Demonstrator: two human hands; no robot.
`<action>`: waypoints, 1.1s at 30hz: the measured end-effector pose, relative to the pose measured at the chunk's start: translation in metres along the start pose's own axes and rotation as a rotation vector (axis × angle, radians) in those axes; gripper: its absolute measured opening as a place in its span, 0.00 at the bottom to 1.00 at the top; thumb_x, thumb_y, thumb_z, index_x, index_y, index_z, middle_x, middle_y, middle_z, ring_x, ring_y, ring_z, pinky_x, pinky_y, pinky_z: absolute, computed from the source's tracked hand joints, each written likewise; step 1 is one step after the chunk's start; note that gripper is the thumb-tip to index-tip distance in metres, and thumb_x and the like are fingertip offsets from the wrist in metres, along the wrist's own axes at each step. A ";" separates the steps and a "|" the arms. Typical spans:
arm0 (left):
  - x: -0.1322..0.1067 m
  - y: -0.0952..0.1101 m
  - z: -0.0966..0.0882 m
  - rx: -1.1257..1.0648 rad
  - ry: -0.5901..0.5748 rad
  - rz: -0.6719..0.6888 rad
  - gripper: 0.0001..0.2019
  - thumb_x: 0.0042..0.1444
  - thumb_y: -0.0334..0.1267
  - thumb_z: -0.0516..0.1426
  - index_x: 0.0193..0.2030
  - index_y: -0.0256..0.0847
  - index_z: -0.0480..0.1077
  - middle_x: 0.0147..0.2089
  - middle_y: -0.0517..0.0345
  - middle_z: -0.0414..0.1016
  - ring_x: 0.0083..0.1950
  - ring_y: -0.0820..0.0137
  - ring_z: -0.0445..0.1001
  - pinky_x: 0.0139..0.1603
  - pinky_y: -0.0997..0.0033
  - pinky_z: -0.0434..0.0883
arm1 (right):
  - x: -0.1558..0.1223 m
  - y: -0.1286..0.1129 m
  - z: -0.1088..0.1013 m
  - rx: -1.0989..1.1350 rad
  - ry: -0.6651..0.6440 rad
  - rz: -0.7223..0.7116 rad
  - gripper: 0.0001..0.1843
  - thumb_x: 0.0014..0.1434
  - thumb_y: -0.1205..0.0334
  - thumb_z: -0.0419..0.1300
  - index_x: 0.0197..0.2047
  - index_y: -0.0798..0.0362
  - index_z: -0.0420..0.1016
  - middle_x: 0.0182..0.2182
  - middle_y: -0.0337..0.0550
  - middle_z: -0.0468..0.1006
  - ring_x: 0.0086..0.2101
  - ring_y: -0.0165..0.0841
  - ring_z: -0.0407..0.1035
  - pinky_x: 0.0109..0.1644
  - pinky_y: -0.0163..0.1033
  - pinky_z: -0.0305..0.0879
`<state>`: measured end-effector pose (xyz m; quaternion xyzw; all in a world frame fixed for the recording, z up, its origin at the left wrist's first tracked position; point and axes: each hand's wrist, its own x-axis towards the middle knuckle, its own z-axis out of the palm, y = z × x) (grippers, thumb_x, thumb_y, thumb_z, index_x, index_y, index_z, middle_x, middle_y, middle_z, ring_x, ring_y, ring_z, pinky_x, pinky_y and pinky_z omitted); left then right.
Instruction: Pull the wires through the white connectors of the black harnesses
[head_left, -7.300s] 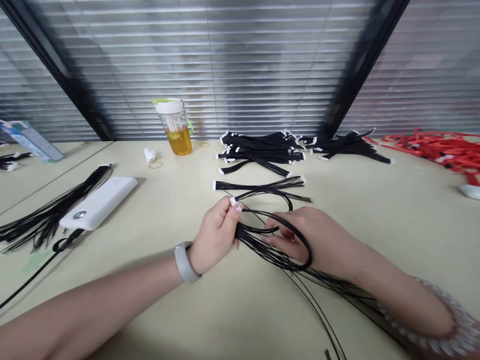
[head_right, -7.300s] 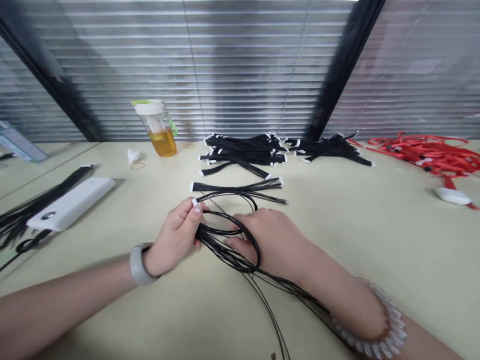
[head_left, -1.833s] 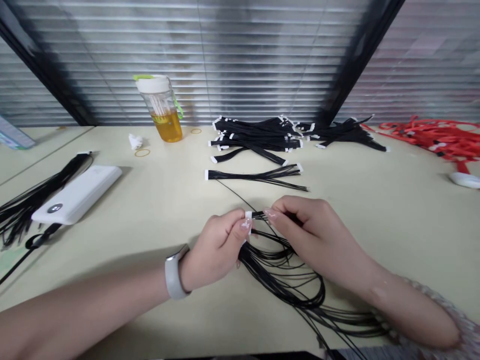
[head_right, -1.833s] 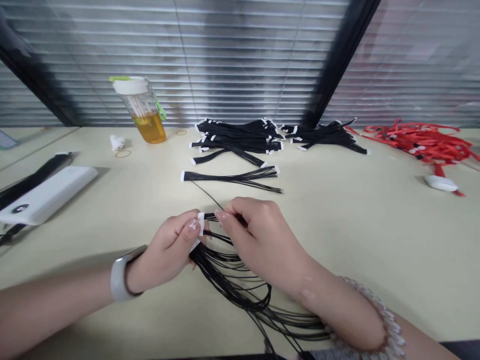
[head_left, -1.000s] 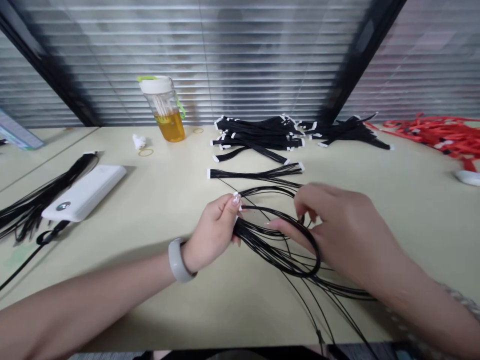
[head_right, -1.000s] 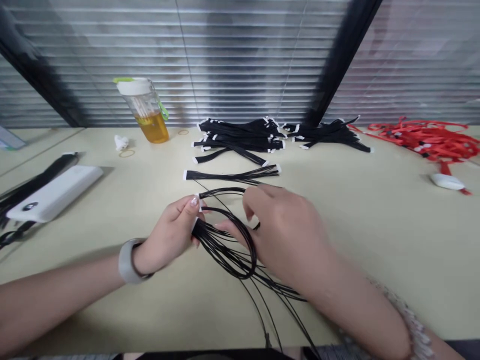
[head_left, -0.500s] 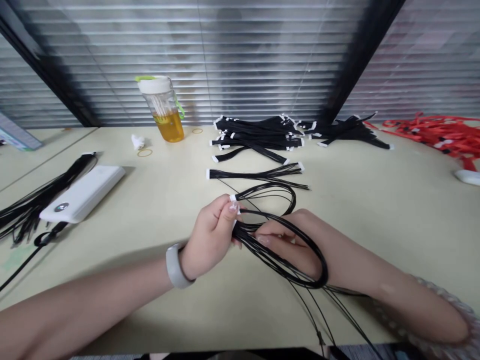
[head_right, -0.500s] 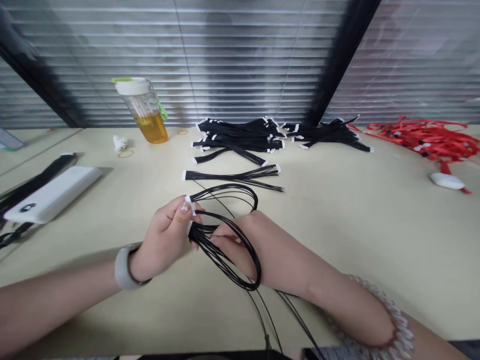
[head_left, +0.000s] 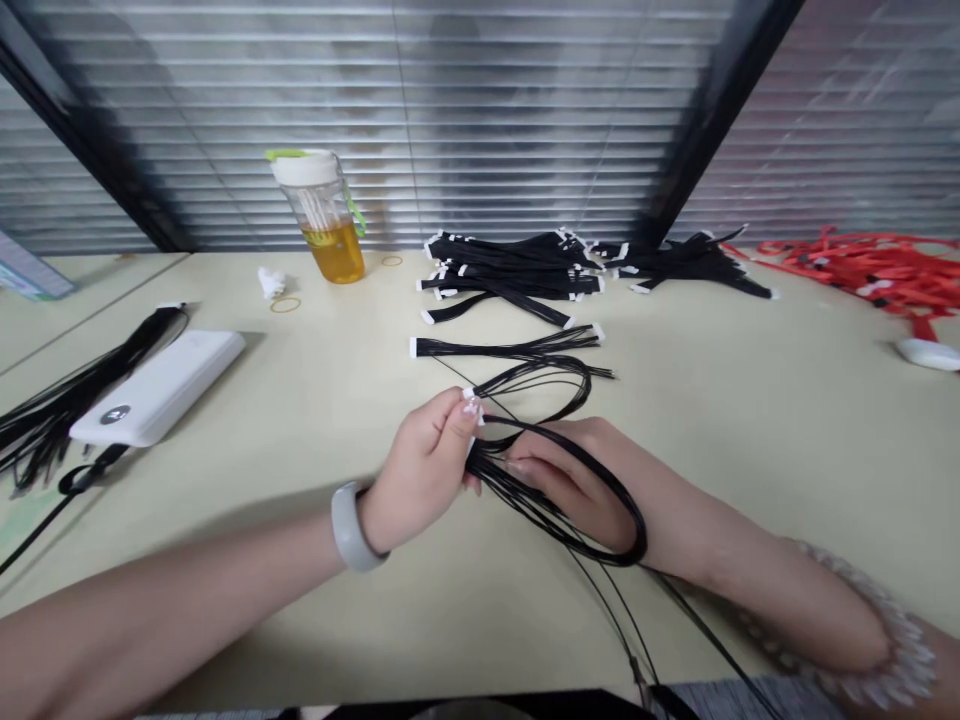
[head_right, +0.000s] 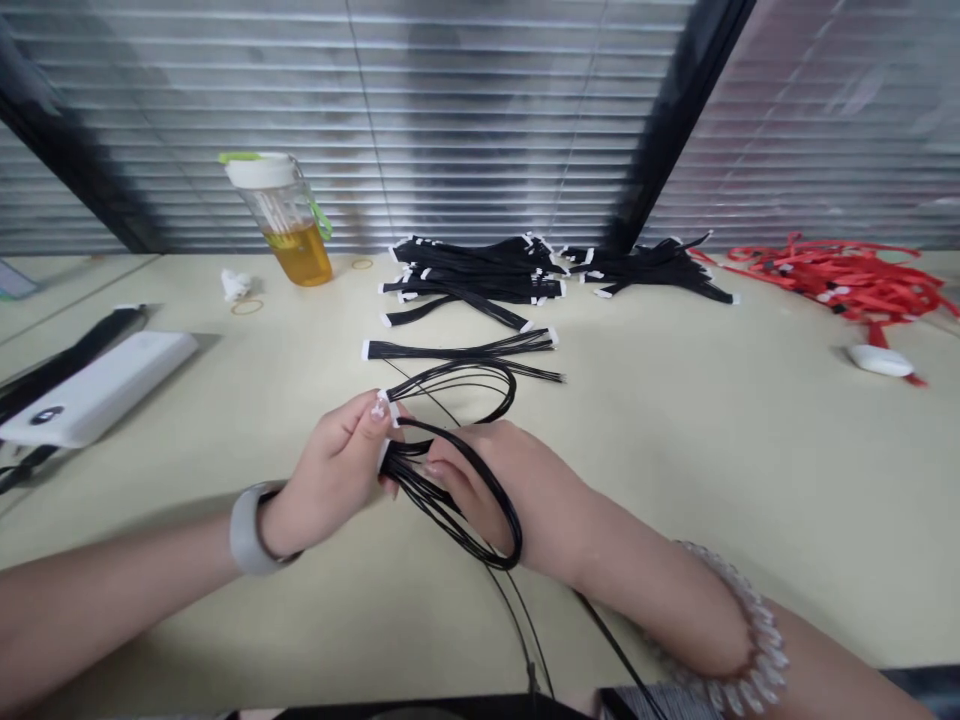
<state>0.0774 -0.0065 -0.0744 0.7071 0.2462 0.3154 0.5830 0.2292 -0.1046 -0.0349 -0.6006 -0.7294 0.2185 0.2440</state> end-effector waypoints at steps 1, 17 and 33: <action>0.001 0.000 0.000 -0.004 0.003 -0.009 0.19 0.63 0.51 0.46 0.33 0.36 0.62 0.27 0.64 0.61 0.17 0.83 0.64 0.14 0.83 0.63 | 0.000 0.002 0.001 -0.074 0.007 -0.007 0.12 0.63 0.63 0.48 0.30 0.54 0.68 0.26 0.37 0.69 0.27 0.26 0.58 0.32 0.34 0.53; 0.006 0.000 0.004 -0.090 0.104 -0.150 0.22 0.59 0.56 0.48 0.31 0.36 0.60 0.33 0.59 0.67 0.15 0.86 0.61 0.12 0.83 0.64 | -0.020 0.017 -0.062 -1.026 0.674 0.497 0.14 0.59 0.53 0.54 0.38 0.50 0.77 0.16 0.42 0.64 0.20 0.28 0.41 0.25 0.36 0.39; 0.004 0.002 0.001 -0.030 0.045 -0.134 0.23 0.59 0.57 0.48 0.30 0.36 0.62 0.21 0.66 0.61 0.13 0.83 0.61 0.11 0.84 0.59 | -0.010 -0.001 -0.045 0.140 1.036 0.045 0.13 0.54 0.66 0.62 0.44 0.50 0.76 0.40 0.43 0.77 0.35 0.32 0.74 0.39 0.40 0.69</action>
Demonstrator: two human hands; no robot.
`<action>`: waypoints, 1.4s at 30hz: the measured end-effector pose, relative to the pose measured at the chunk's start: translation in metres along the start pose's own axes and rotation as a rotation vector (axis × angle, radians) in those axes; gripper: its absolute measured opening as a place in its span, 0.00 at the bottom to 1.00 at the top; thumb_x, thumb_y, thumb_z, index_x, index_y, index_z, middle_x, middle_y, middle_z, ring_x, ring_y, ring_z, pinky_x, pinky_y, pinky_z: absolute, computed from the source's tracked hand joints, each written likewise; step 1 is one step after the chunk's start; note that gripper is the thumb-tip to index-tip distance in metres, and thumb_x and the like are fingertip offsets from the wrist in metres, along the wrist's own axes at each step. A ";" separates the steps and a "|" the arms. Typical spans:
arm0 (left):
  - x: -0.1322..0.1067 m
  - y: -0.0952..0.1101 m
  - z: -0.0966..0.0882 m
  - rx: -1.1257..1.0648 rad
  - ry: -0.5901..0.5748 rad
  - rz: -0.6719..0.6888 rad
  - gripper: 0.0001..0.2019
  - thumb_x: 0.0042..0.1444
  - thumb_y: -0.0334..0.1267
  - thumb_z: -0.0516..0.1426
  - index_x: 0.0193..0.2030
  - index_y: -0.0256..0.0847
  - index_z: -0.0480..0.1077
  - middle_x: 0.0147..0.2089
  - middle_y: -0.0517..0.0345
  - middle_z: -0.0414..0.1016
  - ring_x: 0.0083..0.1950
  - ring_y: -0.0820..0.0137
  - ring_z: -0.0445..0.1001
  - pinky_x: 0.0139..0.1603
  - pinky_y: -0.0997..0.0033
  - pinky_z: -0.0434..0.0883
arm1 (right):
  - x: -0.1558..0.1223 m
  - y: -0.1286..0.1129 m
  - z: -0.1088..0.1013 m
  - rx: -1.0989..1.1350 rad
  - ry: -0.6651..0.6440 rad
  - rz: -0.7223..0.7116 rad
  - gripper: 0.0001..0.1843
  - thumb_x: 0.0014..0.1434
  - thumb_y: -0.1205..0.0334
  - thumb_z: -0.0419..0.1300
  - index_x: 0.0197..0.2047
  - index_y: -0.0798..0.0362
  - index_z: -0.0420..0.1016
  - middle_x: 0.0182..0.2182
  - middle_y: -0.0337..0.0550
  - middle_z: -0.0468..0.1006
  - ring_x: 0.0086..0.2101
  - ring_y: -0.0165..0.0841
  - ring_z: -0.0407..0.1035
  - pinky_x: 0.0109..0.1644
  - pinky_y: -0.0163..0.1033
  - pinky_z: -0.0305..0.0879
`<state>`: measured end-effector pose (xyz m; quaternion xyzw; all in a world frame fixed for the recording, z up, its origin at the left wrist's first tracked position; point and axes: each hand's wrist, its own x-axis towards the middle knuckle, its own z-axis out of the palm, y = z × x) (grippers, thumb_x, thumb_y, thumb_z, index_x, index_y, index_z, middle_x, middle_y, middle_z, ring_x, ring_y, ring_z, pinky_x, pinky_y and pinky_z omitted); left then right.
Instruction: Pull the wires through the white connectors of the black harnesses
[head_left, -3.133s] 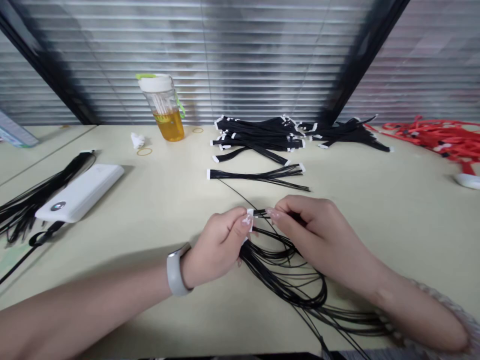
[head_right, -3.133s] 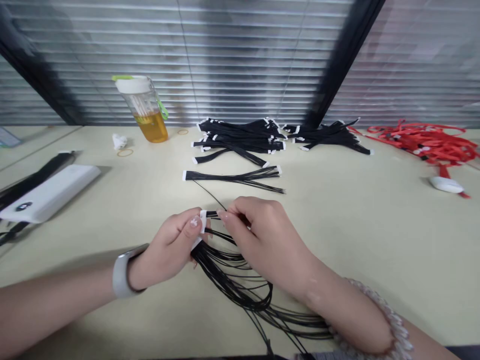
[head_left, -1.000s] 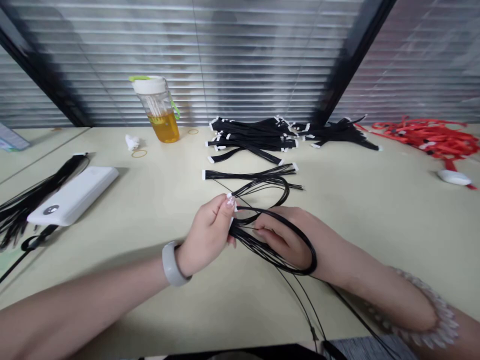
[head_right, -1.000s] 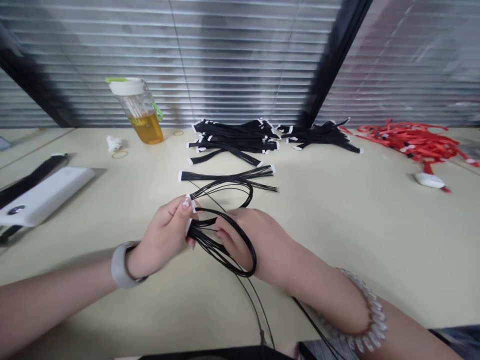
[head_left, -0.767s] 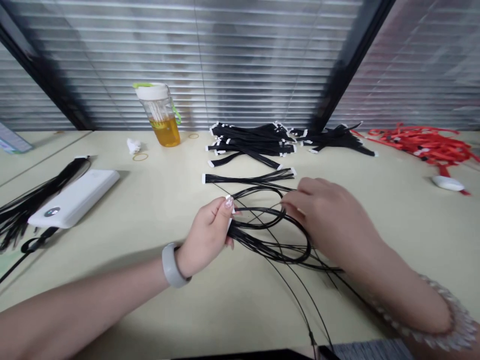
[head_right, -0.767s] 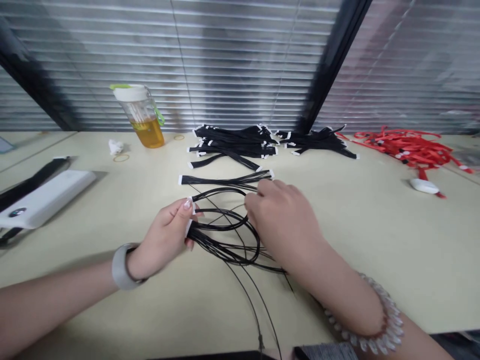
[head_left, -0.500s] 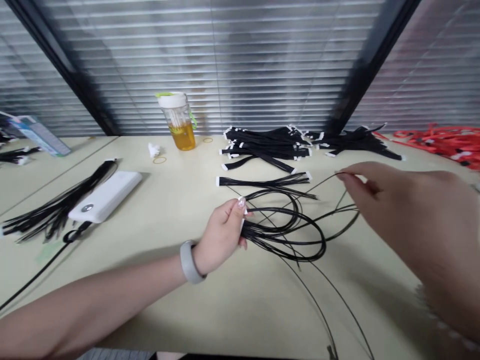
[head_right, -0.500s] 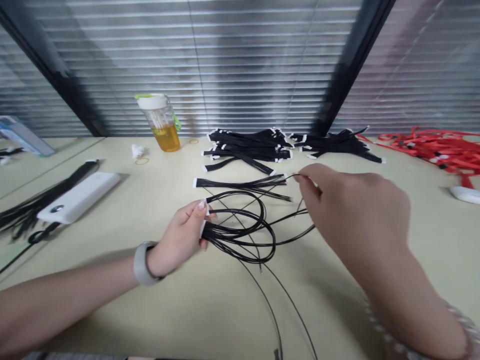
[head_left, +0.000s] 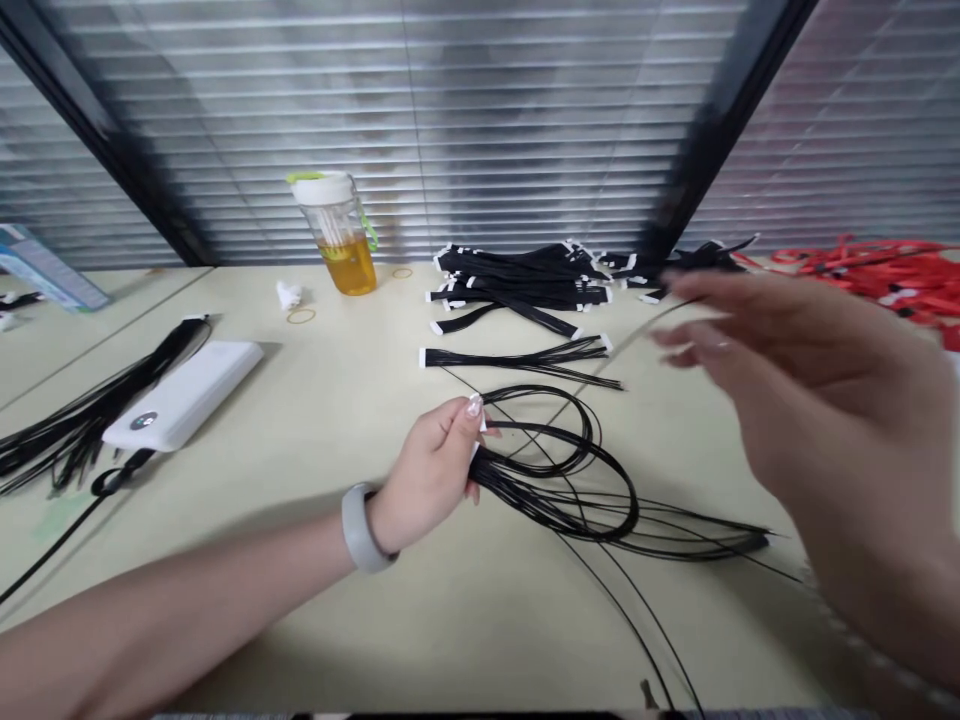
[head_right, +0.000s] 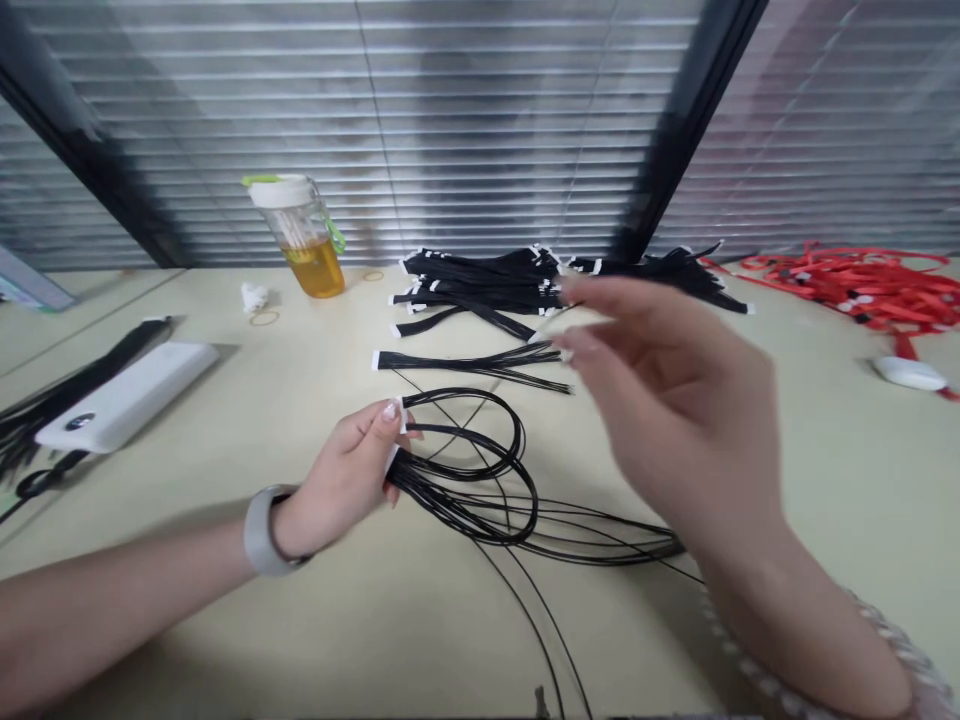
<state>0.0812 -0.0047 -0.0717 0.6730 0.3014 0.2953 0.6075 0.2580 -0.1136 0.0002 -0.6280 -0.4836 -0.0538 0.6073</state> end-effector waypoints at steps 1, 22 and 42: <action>0.000 0.000 0.000 -0.005 -0.008 0.002 0.23 0.59 0.57 0.48 0.30 0.36 0.61 0.22 0.65 0.62 0.13 0.83 0.61 0.11 0.84 0.59 | 0.003 -0.001 -0.001 0.181 0.075 0.063 0.13 0.54 0.68 0.61 0.44 0.50 0.77 0.45 0.45 0.76 0.41 0.35 0.73 0.44 0.43 0.70; -0.010 -0.002 -0.001 0.066 -0.153 0.098 0.22 0.63 0.53 0.44 0.29 0.35 0.61 0.25 0.63 0.63 0.15 0.83 0.62 0.12 0.84 0.60 | -0.034 0.008 0.031 -0.205 -0.537 -0.206 0.07 0.58 0.68 0.57 0.30 0.54 0.75 0.26 0.36 0.76 0.27 0.23 0.67 0.30 0.31 0.60; -0.012 0.001 -0.003 0.253 -0.198 0.262 0.20 0.65 0.46 0.43 0.27 0.36 0.63 0.22 0.62 0.61 0.21 0.80 0.62 0.21 0.81 0.61 | -0.041 0.007 0.032 -0.244 -0.587 -0.307 0.09 0.59 0.70 0.54 0.29 0.56 0.73 0.23 0.35 0.73 0.25 0.23 0.64 0.29 0.31 0.57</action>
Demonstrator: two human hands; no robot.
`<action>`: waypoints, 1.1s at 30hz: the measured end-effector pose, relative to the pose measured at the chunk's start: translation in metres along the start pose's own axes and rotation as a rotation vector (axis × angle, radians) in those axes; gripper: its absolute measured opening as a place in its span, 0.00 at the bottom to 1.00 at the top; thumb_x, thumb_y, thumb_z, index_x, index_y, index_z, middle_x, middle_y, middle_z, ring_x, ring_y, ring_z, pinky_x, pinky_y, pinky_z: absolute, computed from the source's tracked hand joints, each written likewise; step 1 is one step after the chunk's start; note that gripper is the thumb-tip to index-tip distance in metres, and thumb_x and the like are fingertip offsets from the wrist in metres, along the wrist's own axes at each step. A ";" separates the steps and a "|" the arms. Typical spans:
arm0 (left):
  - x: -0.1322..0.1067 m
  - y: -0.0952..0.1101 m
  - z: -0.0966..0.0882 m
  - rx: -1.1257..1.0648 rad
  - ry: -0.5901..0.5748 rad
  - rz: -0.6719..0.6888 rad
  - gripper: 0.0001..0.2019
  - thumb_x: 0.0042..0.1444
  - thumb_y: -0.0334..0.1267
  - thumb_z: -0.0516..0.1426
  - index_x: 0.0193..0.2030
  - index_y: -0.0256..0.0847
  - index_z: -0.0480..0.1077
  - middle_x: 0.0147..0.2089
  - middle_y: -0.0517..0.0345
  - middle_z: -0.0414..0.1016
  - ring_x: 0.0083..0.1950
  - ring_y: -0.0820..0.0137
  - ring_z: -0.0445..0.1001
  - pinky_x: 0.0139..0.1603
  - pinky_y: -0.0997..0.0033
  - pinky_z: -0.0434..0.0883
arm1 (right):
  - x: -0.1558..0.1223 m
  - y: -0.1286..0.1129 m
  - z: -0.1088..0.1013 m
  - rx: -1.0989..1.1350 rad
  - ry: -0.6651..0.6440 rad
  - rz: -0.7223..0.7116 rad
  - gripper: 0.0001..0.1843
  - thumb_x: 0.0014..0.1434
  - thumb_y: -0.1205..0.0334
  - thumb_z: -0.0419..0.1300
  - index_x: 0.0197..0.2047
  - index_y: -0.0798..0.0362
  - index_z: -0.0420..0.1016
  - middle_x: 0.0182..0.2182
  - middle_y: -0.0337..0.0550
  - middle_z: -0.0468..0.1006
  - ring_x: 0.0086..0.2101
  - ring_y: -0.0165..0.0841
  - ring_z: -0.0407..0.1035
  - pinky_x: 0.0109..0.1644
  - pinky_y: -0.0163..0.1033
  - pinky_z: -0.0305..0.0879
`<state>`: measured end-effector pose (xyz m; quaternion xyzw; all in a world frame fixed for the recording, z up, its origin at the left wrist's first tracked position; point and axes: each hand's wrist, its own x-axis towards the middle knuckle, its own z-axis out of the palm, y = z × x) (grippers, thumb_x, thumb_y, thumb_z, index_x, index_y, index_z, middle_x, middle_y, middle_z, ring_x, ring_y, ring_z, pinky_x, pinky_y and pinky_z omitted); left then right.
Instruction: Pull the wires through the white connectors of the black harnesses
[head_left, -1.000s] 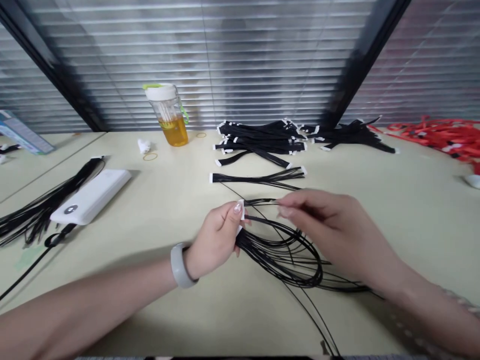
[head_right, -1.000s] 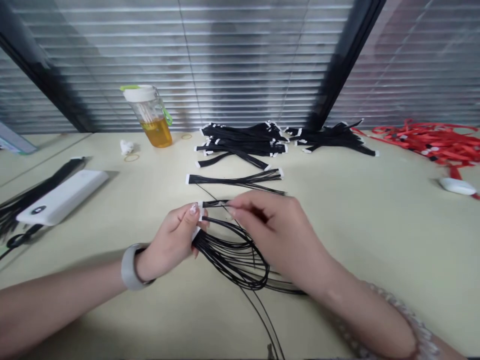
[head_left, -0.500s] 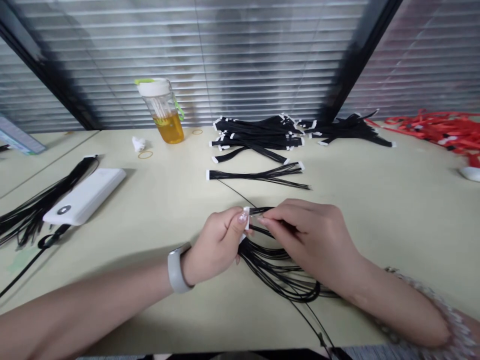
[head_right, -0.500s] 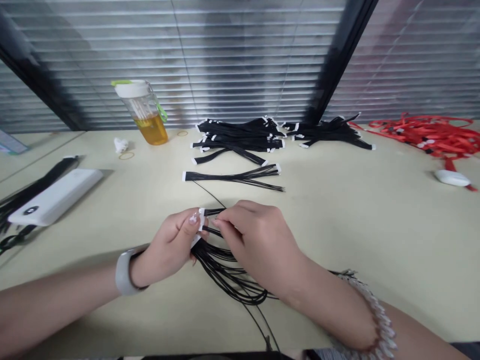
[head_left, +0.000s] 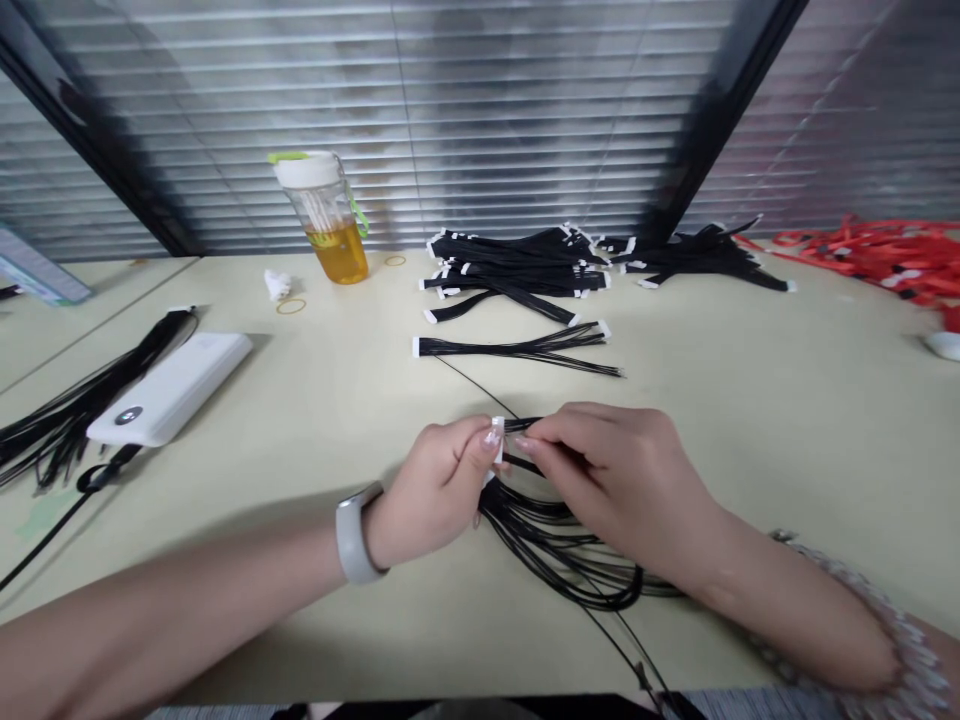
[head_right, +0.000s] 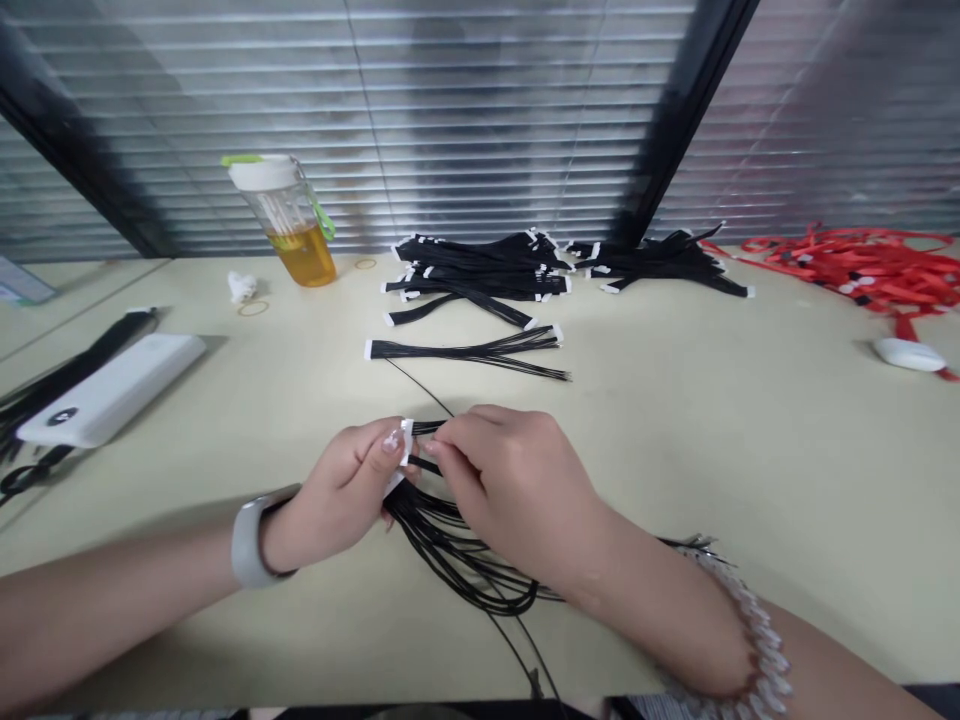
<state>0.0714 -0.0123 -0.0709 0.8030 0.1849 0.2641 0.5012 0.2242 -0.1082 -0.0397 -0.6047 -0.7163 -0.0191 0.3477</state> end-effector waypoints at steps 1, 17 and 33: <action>0.000 0.001 0.000 0.014 -0.007 0.010 0.20 0.65 0.45 0.43 0.27 0.36 0.62 0.22 0.62 0.61 0.22 0.79 0.62 0.21 0.80 0.61 | 0.000 -0.001 0.000 0.006 -0.027 0.019 0.10 0.60 0.69 0.53 0.29 0.56 0.72 0.23 0.35 0.73 0.24 0.23 0.63 0.29 0.31 0.57; 0.007 -0.004 0.001 -0.230 -0.021 -0.205 0.21 0.62 0.53 0.46 0.30 0.36 0.61 0.26 0.63 0.63 0.15 0.83 0.63 0.13 0.84 0.62 | 0.011 0.019 -0.011 0.064 -0.148 0.100 0.08 0.60 0.64 0.55 0.31 0.54 0.73 0.23 0.34 0.73 0.23 0.22 0.63 0.30 0.29 0.56; 0.010 -0.012 0.003 -0.314 0.204 -0.256 0.20 0.60 0.54 0.48 0.32 0.37 0.60 0.30 0.61 0.65 0.16 0.83 0.63 0.12 0.83 0.64 | 0.007 0.009 -0.034 -0.050 -0.475 0.207 0.24 0.62 0.49 0.50 0.19 0.55 0.60 0.15 0.36 0.61 0.17 0.24 0.49 0.21 0.34 0.45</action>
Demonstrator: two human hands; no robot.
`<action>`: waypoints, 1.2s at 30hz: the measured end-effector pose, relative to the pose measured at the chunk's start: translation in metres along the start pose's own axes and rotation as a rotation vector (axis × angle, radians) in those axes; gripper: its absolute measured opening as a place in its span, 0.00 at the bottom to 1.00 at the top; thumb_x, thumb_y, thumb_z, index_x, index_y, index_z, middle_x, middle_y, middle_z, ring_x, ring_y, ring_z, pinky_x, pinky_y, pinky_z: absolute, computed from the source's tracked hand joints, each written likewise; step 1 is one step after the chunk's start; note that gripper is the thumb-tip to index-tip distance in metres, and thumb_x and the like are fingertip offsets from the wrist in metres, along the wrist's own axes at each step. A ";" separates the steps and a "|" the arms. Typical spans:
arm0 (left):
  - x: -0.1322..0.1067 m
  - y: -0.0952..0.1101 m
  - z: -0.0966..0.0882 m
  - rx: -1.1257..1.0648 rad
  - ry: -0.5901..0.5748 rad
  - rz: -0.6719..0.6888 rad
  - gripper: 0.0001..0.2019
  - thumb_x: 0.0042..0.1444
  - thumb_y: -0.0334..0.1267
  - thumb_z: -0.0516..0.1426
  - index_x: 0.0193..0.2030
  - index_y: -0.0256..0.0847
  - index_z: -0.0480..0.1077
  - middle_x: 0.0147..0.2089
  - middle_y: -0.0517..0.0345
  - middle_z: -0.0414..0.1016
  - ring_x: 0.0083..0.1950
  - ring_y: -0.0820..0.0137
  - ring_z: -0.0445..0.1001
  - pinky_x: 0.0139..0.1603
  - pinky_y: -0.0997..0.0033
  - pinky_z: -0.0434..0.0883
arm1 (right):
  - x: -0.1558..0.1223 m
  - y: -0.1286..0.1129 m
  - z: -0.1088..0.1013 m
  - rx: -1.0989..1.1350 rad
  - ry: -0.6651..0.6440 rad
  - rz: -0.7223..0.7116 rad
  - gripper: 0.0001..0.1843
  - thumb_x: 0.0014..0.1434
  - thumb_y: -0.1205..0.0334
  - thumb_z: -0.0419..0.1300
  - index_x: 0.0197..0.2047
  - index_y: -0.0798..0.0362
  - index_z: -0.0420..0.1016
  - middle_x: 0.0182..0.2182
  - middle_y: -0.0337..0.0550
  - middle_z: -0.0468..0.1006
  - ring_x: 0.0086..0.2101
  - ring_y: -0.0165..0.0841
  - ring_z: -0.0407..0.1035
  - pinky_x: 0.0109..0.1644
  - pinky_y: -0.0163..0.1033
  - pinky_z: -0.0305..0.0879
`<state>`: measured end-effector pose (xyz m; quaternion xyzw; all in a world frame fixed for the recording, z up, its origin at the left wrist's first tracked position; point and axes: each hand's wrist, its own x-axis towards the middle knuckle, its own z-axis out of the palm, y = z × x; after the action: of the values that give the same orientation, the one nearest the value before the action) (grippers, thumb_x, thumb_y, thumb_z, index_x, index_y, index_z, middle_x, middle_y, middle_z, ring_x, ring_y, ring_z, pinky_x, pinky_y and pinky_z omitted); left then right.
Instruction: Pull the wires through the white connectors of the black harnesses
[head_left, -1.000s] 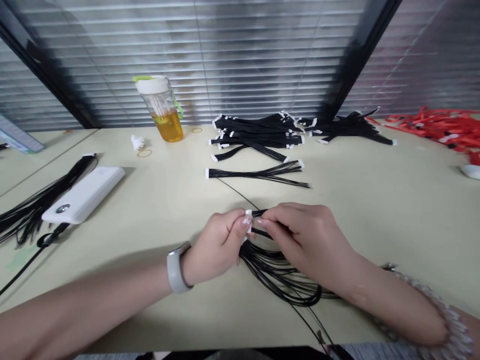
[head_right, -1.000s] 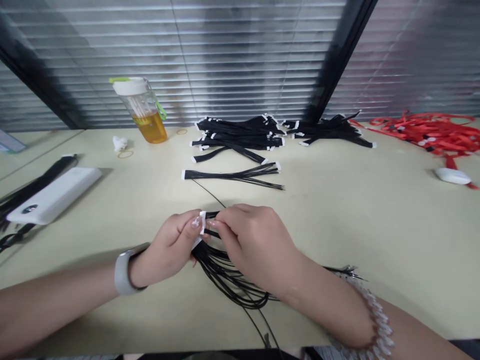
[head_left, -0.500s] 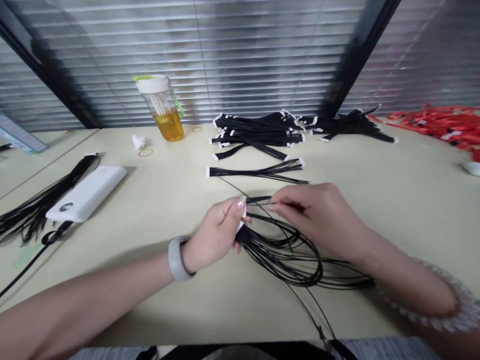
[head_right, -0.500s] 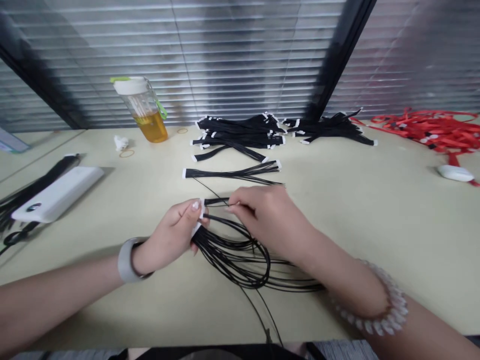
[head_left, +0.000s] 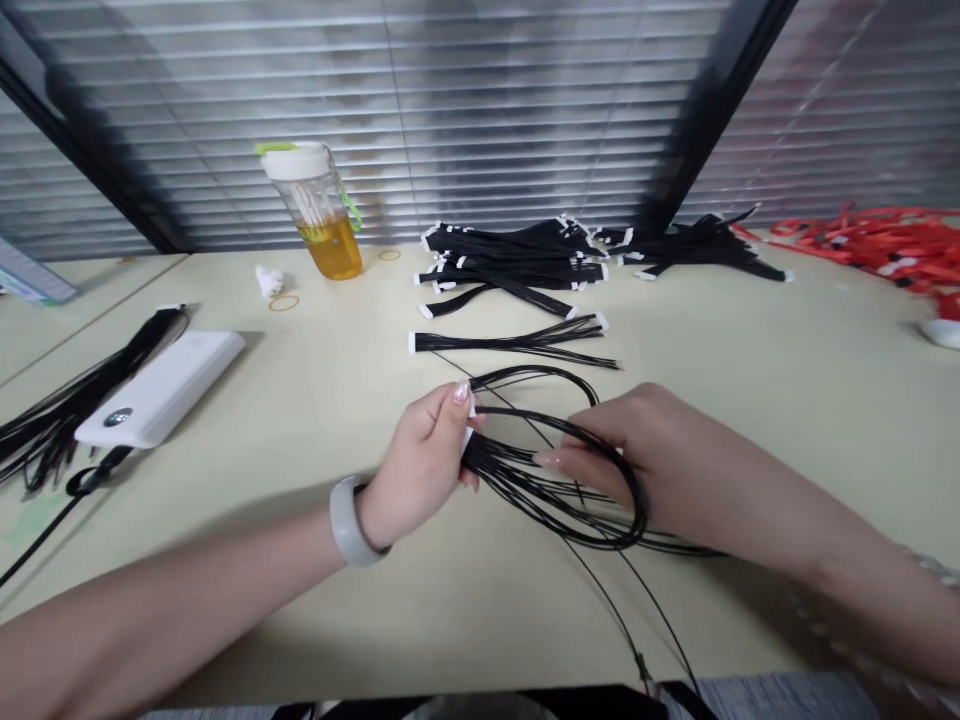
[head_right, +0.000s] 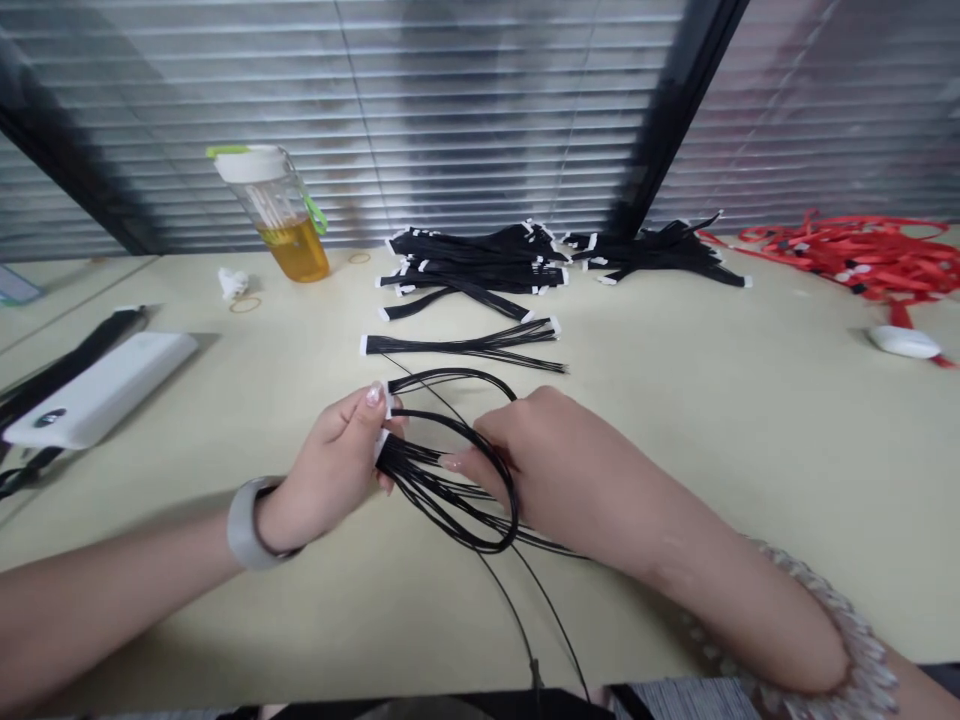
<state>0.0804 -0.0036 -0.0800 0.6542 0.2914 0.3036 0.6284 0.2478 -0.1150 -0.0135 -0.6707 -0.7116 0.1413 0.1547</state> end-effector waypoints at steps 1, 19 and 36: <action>-0.001 0.001 0.000 0.020 -0.010 0.021 0.20 0.61 0.54 0.48 0.32 0.37 0.60 0.29 0.62 0.65 0.16 0.83 0.63 0.13 0.83 0.63 | 0.000 0.000 0.001 0.012 -0.021 0.000 0.24 0.62 0.50 0.49 0.19 0.55 0.60 0.15 0.37 0.62 0.18 0.24 0.50 0.21 0.34 0.46; -0.009 0.003 -0.003 0.253 -0.062 0.183 0.18 0.64 0.49 0.44 0.31 0.38 0.61 0.22 0.64 0.62 0.18 0.80 0.64 0.18 0.80 0.62 | 0.010 -0.008 0.031 0.404 -0.096 -0.104 0.14 0.63 0.63 0.48 0.25 0.56 0.62 0.22 0.34 0.63 0.24 0.23 0.52 0.27 0.30 0.51; -0.008 0.007 0.000 0.286 -0.077 0.144 0.20 0.63 0.50 0.45 0.28 0.38 0.59 0.19 0.66 0.58 0.15 0.81 0.62 0.13 0.83 0.59 | 0.009 -0.016 0.023 0.007 -0.072 0.030 0.07 0.50 0.69 0.52 0.22 0.54 0.66 0.19 0.37 0.67 0.21 0.26 0.58 0.28 0.34 0.54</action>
<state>0.0750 -0.0103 -0.0731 0.7675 0.2597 0.2781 0.5159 0.2229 -0.1071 -0.0276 -0.6752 -0.7061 0.1702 0.1290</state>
